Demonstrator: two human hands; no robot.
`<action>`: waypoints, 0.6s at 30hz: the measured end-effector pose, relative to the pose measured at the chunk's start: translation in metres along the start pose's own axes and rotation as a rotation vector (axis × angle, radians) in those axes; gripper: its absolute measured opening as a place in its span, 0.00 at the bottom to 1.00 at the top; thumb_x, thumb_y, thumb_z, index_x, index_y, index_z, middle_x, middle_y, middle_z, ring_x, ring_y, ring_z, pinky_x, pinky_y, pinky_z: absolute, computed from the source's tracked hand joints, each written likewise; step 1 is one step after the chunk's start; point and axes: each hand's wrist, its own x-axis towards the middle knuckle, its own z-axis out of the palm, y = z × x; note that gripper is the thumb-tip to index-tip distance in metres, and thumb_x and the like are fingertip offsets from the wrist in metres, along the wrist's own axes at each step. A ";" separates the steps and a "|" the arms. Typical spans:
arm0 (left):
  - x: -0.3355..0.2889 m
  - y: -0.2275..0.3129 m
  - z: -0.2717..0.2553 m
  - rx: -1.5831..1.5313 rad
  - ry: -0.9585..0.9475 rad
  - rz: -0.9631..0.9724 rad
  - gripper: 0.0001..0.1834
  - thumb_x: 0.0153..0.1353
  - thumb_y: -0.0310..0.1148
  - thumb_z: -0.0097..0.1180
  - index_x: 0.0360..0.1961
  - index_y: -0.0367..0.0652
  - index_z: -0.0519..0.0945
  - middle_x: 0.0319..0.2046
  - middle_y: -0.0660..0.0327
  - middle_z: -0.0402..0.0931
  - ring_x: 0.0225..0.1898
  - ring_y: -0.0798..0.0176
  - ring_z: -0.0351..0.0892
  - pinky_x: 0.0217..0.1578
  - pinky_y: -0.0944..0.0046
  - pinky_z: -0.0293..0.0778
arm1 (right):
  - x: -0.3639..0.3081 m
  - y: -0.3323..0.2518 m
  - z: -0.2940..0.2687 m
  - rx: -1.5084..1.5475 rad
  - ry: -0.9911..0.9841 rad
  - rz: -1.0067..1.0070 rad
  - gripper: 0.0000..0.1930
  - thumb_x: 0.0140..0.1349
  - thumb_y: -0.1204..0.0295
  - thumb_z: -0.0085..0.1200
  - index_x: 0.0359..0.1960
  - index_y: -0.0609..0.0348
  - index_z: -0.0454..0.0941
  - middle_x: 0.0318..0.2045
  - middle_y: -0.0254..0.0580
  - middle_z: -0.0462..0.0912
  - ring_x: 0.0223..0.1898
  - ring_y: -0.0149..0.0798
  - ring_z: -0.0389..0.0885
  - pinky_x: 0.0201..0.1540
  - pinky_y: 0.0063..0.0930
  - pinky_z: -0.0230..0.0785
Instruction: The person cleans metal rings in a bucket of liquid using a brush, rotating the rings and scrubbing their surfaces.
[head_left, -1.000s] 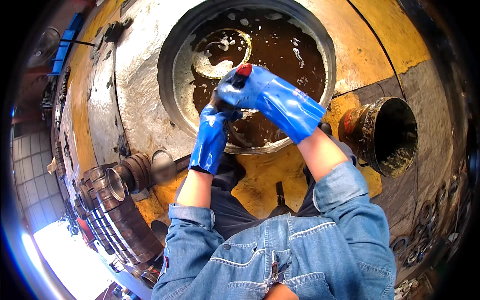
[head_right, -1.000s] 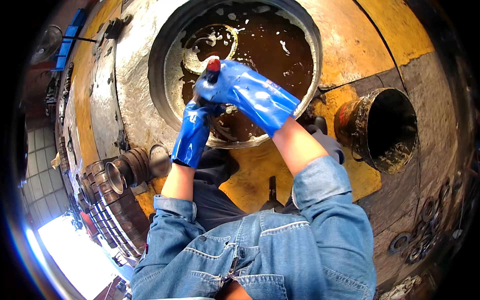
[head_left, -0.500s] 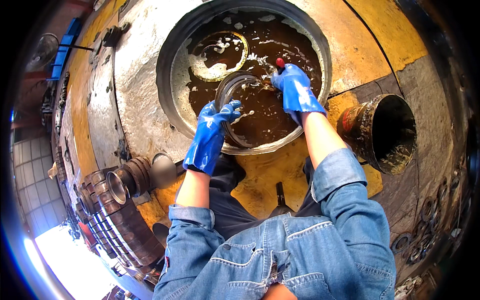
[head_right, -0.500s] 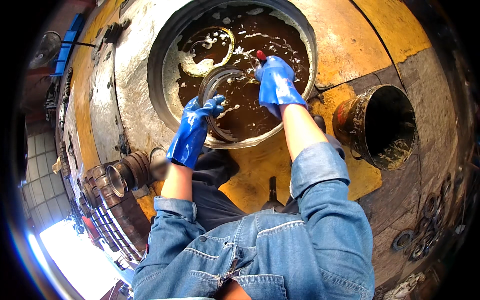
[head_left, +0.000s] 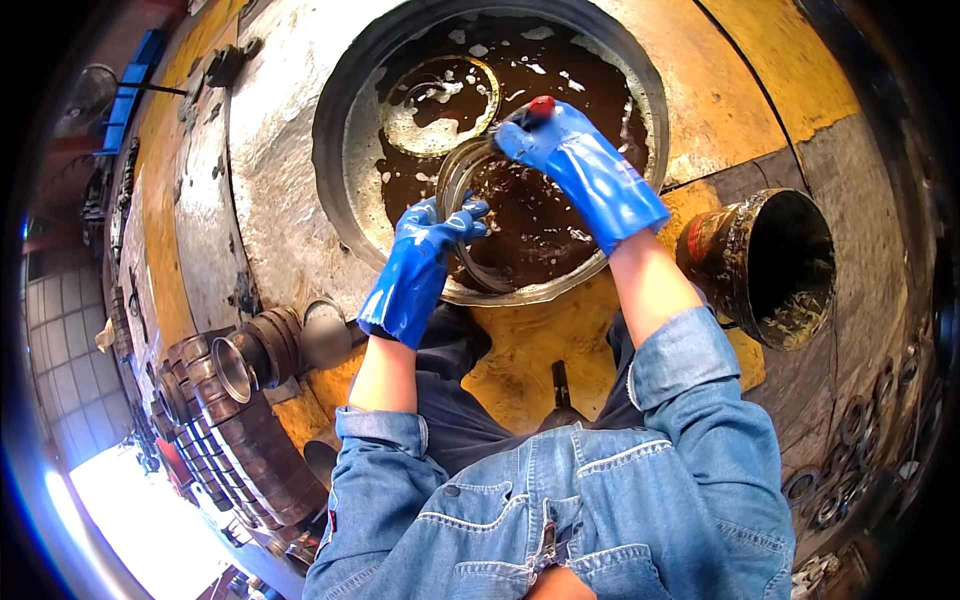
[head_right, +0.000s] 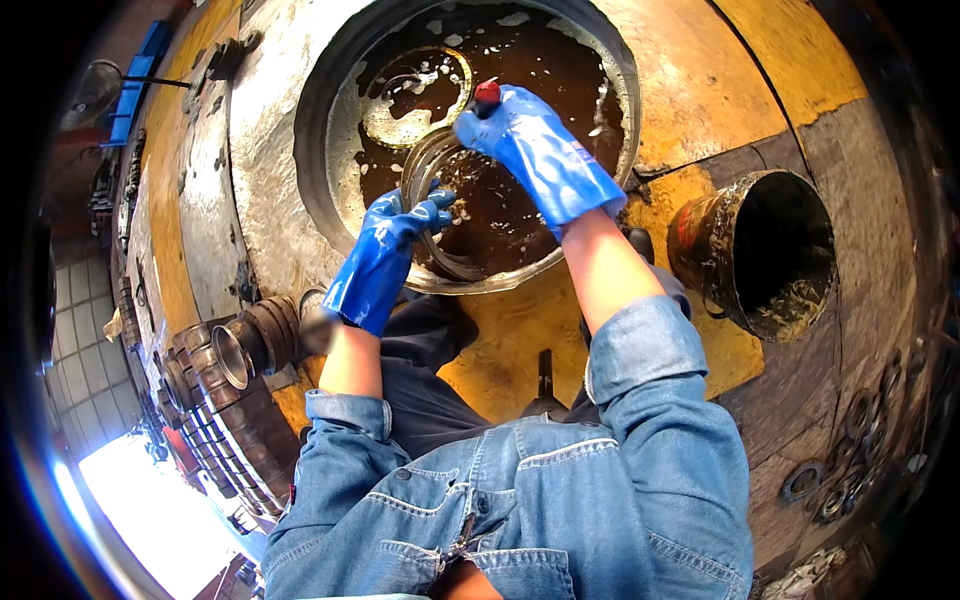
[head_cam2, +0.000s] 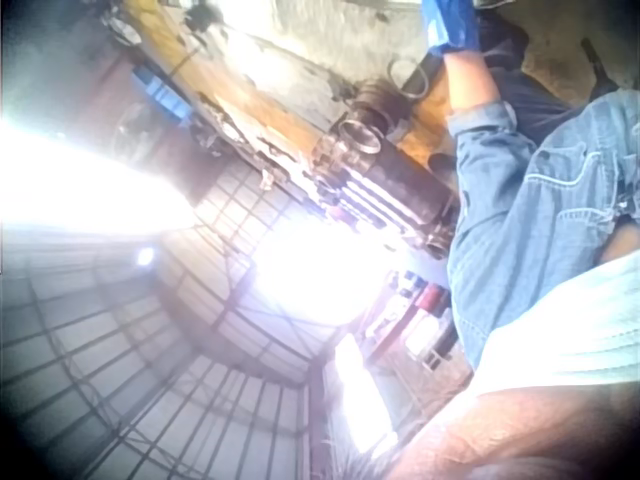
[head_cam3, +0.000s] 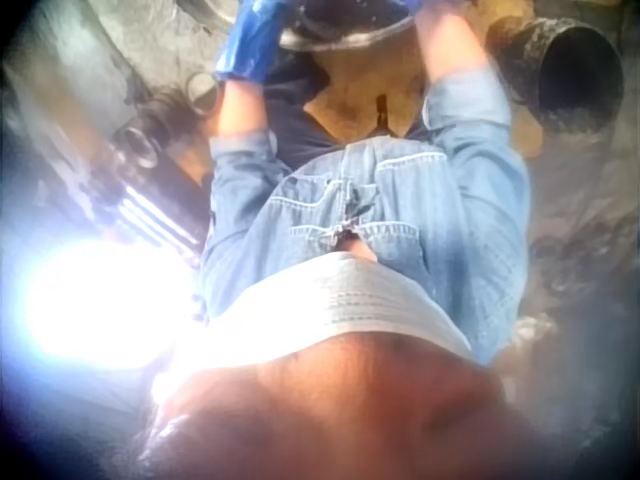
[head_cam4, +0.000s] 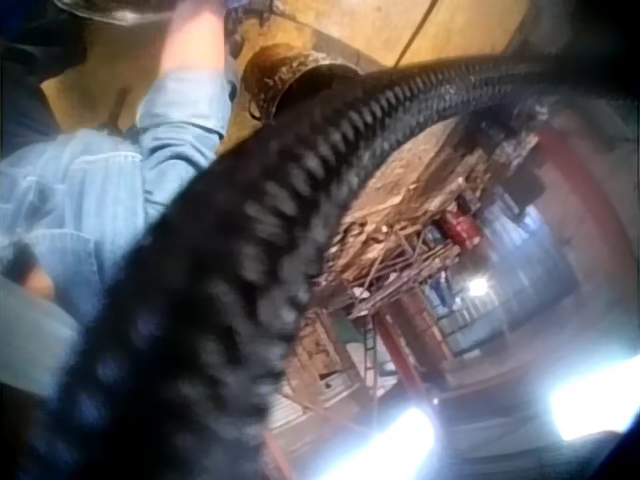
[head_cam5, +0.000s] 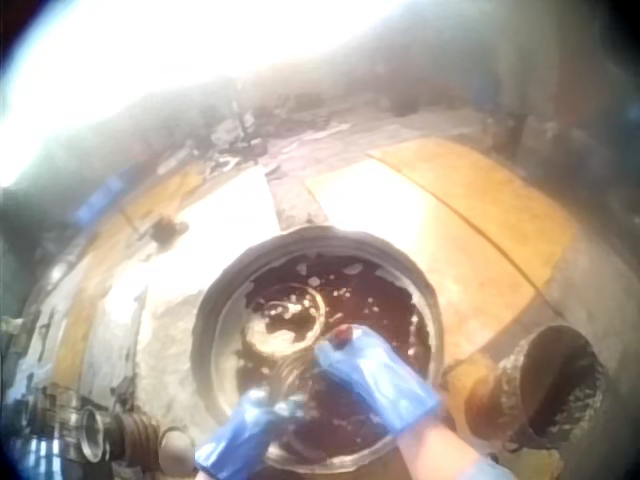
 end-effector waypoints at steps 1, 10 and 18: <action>0.002 0.000 0.002 0.028 -0.020 0.001 0.23 0.69 0.22 0.59 0.64 0.29 0.76 0.53 0.49 0.86 0.48 0.56 0.87 0.54 0.59 0.82 | 0.001 0.002 0.000 0.000 -0.133 -0.016 0.13 0.62 0.59 0.61 0.37 0.54 0.89 0.32 0.38 0.91 0.33 0.29 0.84 0.41 0.33 0.77; 0.000 -0.003 -0.002 0.037 -0.048 0.029 0.23 0.71 0.28 0.59 0.65 0.31 0.76 0.52 0.51 0.86 0.45 0.61 0.87 0.50 0.63 0.82 | -0.013 0.010 0.002 0.244 0.014 -0.041 0.19 0.59 0.55 0.65 0.40 0.61 0.86 0.34 0.42 0.88 0.38 0.31 0.83 0.45 0.30 0.75; 0.019 -0.001 0.010 -0.184 -0.352 -0.061 0.26 0.77 0.42 0.57 0.64 0.32 0.78 0.44 0.56 0.87 0.34 0.67 0.82 0.40 0.66 0.80 | 0.010 0.046 -0.022 -0.251 0.066 0.384 0.24 0.57 0.52 0.63 0.46 0.60 0.87 0.43 0.54 0.90 0.47 0.51 0.89 0.53 0.39 0.78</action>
